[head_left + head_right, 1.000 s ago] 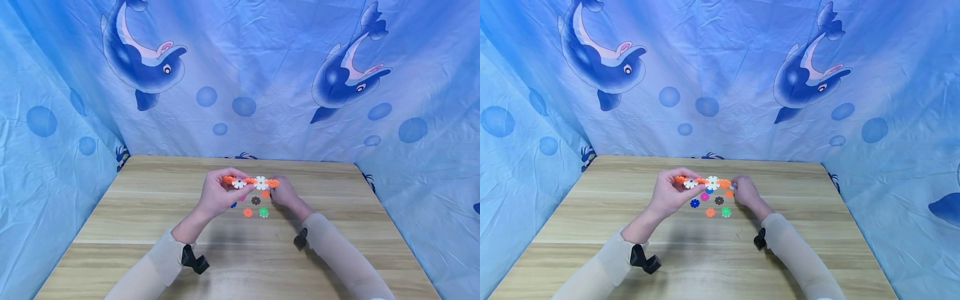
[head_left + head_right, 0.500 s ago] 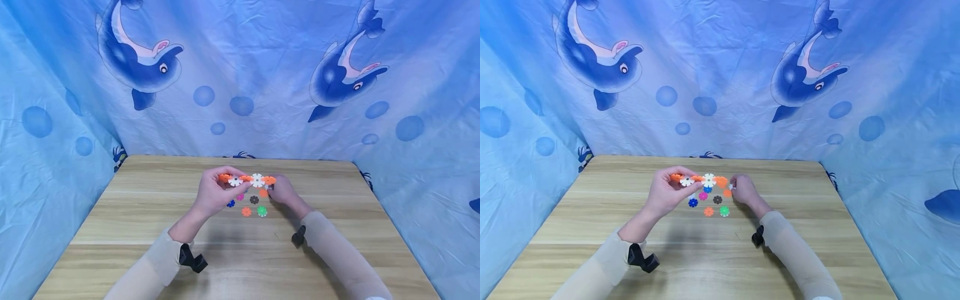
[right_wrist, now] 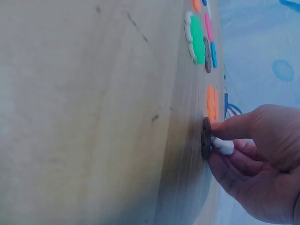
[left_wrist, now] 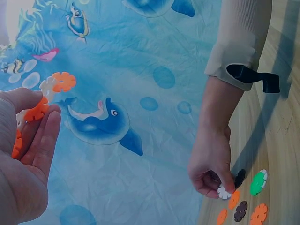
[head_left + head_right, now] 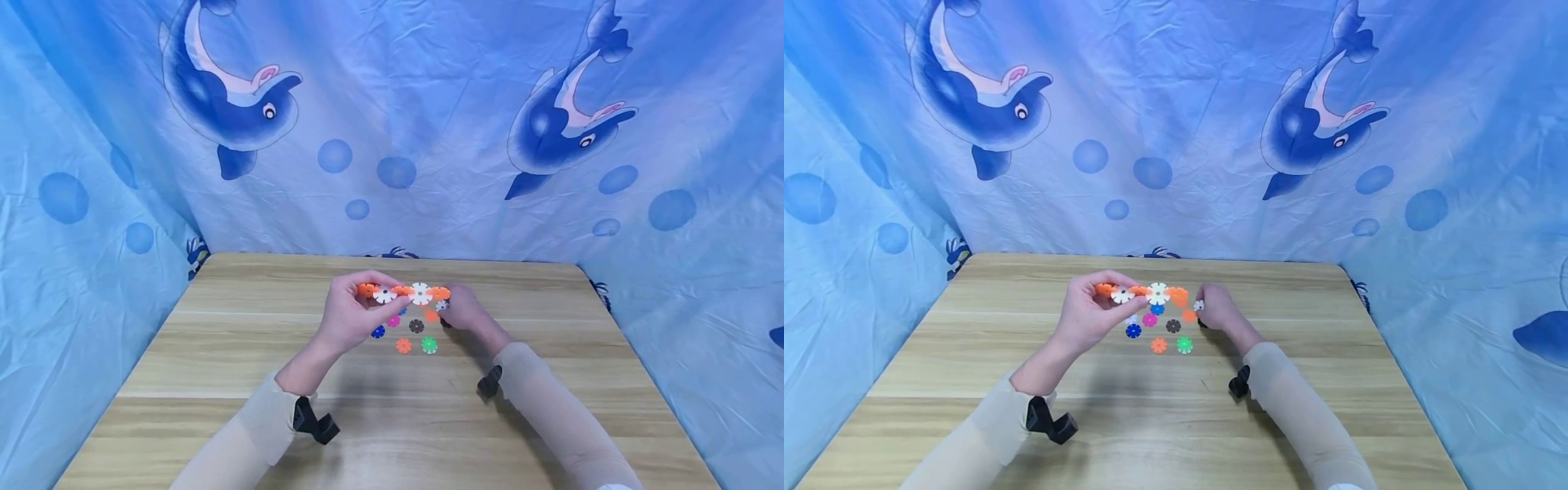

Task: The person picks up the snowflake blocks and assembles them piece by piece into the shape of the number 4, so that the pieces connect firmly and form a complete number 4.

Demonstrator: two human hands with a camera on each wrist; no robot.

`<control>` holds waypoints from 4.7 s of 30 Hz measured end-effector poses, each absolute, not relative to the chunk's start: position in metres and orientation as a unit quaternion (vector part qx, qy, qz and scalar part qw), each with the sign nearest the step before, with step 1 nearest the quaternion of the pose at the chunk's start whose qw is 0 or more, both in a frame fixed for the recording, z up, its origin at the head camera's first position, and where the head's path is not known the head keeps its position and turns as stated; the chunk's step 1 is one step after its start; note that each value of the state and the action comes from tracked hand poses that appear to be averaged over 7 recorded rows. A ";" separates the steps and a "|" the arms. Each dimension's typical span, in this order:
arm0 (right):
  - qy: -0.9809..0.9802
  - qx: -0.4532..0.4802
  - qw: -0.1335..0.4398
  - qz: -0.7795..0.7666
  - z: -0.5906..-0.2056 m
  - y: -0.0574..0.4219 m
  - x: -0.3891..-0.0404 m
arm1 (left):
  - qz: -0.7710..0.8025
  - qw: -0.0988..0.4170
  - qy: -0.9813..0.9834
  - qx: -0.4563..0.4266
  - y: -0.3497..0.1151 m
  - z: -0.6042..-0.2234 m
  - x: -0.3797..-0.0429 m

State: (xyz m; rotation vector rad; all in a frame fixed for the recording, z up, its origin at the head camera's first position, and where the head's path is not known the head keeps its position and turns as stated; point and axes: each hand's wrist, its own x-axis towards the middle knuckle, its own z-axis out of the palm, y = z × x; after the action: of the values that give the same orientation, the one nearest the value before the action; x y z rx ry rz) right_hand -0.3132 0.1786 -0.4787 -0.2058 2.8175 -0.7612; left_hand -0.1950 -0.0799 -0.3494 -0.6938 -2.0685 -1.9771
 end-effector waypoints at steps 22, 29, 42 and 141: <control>0.875 -0.151 -0.085 -0.453 -0.397 0.204 -0.272 | -0.653 0.091 -0.725 -0.201 -0.081 -0.351 -0.200; 0.767 -0.218 -0.155 -0.584 -0.373 0.198 -0.243 | -0.665 0.096 -0.710 -0.211 -0.079 -0.352 -0.203; 0.634 -0.443 -0.318 -0.549 -0.362 0.191 -0.224 | -0.656 0.091 -0.729 -0.173 -0.080 -0.352 -0.206; 0.591 -0.609 -0.367 -0.381 -0.327 0.193 -0.218 | -0.681 0.004 -0.686 -0.255 -0.080 -0.346 -0.206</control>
State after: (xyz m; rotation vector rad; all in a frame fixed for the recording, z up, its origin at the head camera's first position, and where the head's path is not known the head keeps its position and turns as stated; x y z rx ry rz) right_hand -0.2176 0.1928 -0.3272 -2.5492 2.4718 -1.5960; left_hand -0.2056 -0.0805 -0.3463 -0.7999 -2.1513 -2.1344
